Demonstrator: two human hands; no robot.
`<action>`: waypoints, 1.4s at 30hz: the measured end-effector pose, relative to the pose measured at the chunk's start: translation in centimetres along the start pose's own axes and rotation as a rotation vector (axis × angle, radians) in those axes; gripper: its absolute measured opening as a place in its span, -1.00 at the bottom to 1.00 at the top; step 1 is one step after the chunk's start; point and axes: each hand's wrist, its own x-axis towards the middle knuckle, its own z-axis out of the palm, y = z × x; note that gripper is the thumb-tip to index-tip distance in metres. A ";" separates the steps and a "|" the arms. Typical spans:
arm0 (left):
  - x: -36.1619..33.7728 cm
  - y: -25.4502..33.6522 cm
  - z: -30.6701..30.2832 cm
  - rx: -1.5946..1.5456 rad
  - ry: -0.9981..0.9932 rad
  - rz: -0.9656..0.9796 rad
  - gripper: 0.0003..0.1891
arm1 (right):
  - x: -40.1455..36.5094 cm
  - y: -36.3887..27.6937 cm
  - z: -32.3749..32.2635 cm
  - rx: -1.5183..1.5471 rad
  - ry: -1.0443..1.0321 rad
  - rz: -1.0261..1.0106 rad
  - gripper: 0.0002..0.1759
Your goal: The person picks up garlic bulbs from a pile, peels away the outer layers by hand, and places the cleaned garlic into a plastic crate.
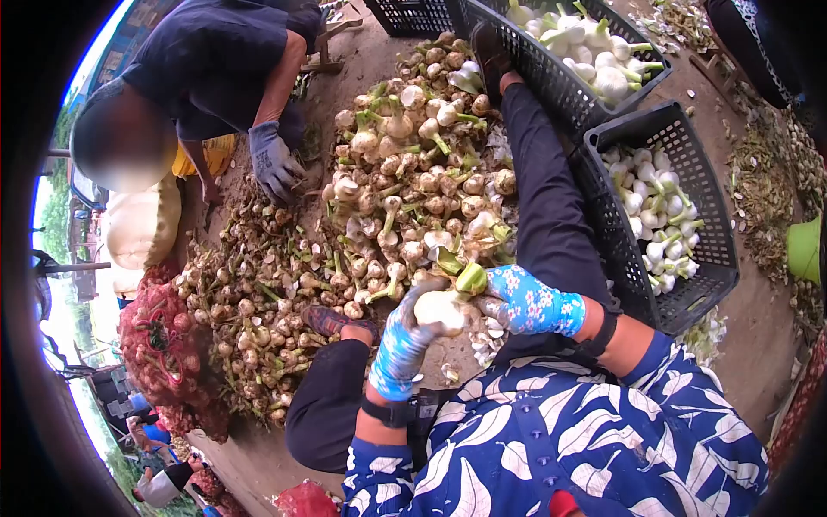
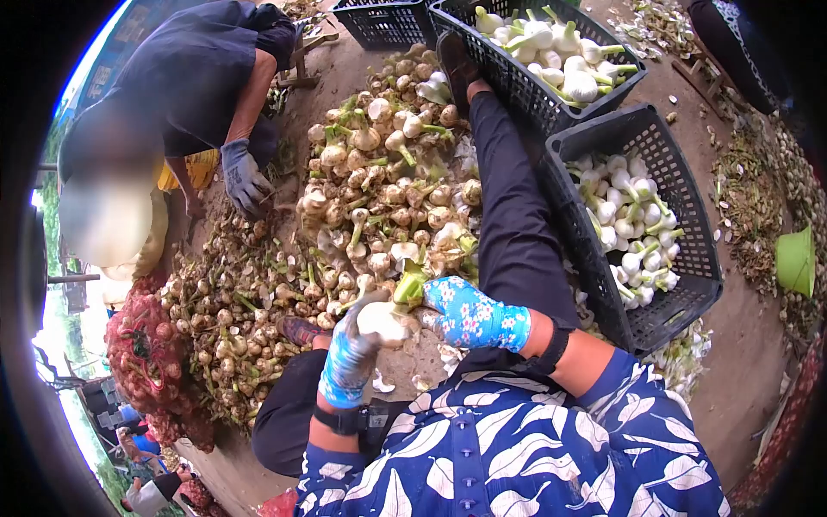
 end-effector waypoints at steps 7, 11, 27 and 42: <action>0.8 -3.9 1.1 0.091 0.414 0.112 -0.69 | -1.6 -0.8 0.2 1.233 -0.056 0.420 -0.73; -0.7 0.9 1.8 0.129 0.543 0.376 -0.72 | -1.0 -0.5 1.0 0.050 -0.045 0.125 -0.59; 1.6 -0.2 -6.7 -1.264 0.641 0.193 -0.61 | -3.9 -3.2 -2.6 0.624 -0.455 -0.234 -0.62; 1.3 -2.7 -2.9 -0.991 0.390 -0.112 -0.68 | 2.2 -2.8 -1.1 -0.372 -0.181 -0.272 -0.80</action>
